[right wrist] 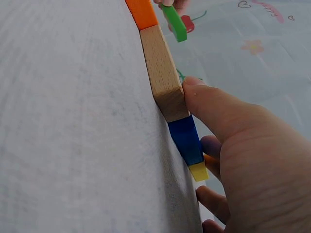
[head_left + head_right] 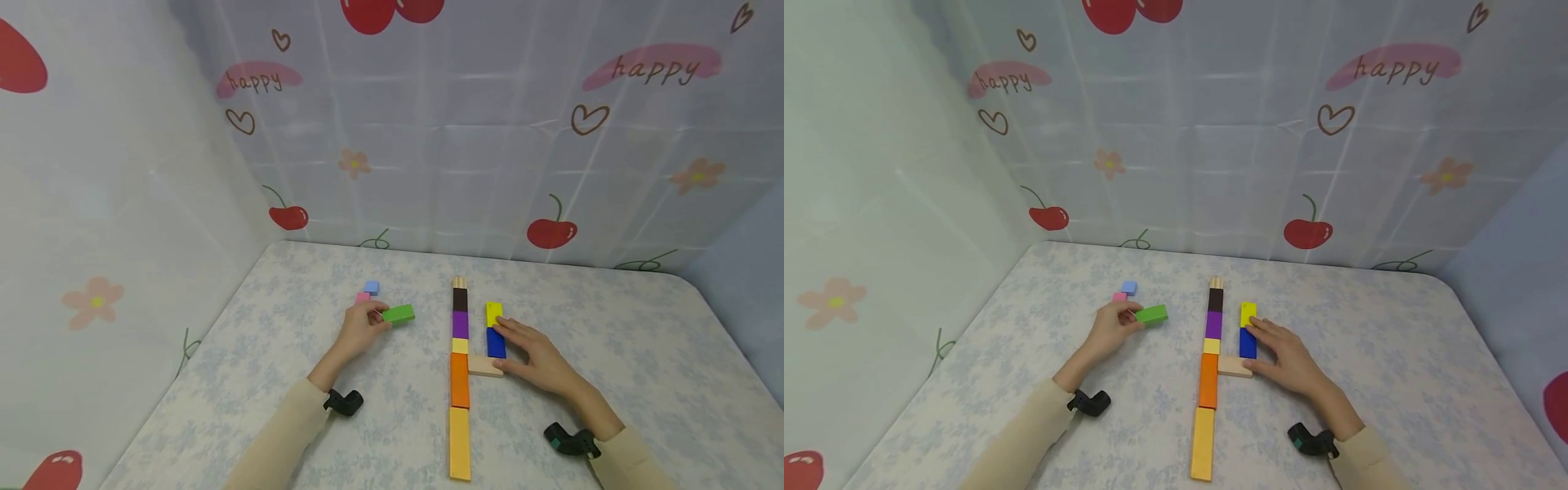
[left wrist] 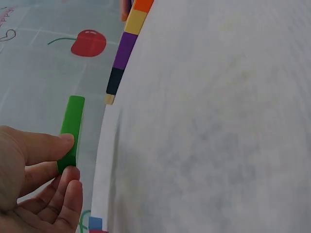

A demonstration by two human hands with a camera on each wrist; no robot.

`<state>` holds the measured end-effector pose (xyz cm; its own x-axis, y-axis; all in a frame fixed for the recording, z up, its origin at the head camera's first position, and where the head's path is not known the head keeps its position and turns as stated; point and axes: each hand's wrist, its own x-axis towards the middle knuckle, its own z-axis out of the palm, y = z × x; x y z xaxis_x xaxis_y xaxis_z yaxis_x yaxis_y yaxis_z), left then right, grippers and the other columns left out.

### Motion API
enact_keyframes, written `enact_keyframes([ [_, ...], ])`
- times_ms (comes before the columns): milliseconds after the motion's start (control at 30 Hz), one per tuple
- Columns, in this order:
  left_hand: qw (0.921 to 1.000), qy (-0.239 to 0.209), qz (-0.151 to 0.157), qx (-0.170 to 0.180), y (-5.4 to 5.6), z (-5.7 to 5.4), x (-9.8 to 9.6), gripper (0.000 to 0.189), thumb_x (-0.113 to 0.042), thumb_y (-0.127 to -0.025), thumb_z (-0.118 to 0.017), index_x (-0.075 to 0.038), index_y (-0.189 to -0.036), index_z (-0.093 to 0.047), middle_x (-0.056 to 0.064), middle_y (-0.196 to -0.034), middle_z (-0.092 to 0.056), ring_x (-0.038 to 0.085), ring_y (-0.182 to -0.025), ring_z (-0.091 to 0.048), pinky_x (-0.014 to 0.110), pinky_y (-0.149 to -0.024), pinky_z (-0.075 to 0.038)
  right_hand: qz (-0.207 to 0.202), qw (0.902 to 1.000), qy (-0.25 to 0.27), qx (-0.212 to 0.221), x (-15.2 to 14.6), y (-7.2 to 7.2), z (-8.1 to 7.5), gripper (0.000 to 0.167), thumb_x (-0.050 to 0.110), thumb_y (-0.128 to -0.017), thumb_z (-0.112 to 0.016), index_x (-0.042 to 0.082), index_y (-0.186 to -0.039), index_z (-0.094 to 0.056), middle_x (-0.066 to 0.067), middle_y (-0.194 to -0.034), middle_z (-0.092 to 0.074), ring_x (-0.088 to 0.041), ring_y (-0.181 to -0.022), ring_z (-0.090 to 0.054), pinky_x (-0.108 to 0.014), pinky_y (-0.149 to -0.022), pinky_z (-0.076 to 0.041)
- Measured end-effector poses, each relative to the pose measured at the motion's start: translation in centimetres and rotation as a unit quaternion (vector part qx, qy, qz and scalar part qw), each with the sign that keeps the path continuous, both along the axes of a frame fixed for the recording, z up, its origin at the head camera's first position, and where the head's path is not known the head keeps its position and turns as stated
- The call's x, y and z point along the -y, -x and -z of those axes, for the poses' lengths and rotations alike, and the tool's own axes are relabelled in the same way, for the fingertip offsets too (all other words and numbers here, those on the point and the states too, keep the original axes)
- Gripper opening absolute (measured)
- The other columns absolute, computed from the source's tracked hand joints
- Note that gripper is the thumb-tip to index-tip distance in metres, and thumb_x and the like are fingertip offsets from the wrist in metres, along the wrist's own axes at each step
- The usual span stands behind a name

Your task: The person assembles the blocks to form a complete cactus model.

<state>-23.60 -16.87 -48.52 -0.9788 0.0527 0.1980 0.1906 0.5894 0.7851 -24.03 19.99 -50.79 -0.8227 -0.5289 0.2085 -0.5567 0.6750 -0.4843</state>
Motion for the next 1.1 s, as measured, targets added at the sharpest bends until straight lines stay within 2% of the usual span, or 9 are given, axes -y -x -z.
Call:
enact_keyframes([
  [233,0.9980,0.004,0.061,0.012,0.6,-0.6,-2.1,0.029,-0.004,-0.083,-0.076,0.001,-0.111,-0.070,0.012,-0.096,-0.066,0.015,-0.080,-0.061,0.023,-0.072,-0.054,-0.001,1.0000,0.006,-0.005,0.1,0.1,0.0,0.068,0.041,-0.085,-0.074,0.006,-0.139,-0.055,-0.019,-0.147,-0.047,-0.045,-0.136,-0.040,-0.066,-0.106,-0.033],
  [533,0.9930,0.014,0.116,0.013,0.4,0.1,-3.4,0.027,-0.003,-0.084,-0.075,-0.001,-0.110,-0.070,0.012,-0.100,-0.066,0.018,-0.084,-0.062,0.023,-0.072,-0.052,-0.001,1.0000,-0.001,0.006,0.1,0.1,0.0,0.068,0.042,-0.085,-0.073,0.006,-0.140,-0.054,-0.019,-0.149,-0.046,-0.045,-0.138,-0.038,-0.066,-0.107,-0.032],
  [867,0.9892,0.021,0.142,0.028,0.6,0.6,-4.3,0.028,-0.003,-0.084,-0.075,0.000,-0.112,-0.070,0.010,-0.096,-0.065,0.012,-0.079,-0.059,0.020,-0.069,-0.051,0.002,1.0000,-0.002,0.004,0.0,0.1,0.0,0.069,0.041,-0.085,-0.074,0.005,-0.140,-0.054,-0.019,-0.149,-0.046,-0.044,-0.138,-0.039,-0.066,-0.107,-0.032],
  [1100,0.9877,0.035,0.151,0.023,0.9,1.5,-4.5,0.028,-0.004,-0.084,-0.076,0.000,-0.111,-0.070,0.009,-0.094,-0.064,0.009,-0.075,-0.057,0.020,-0.066,-0.050,0.001,1.0000,0.001,0.009,-0.1,0.0,-0.1,0.069,0.042,-0.085,-0.073,0.006,-0.141,-0.053,-0.018,-0.149,-0.046,-0.045,-0.138,-0.038,-0.067,-0.107,-0.031],
])
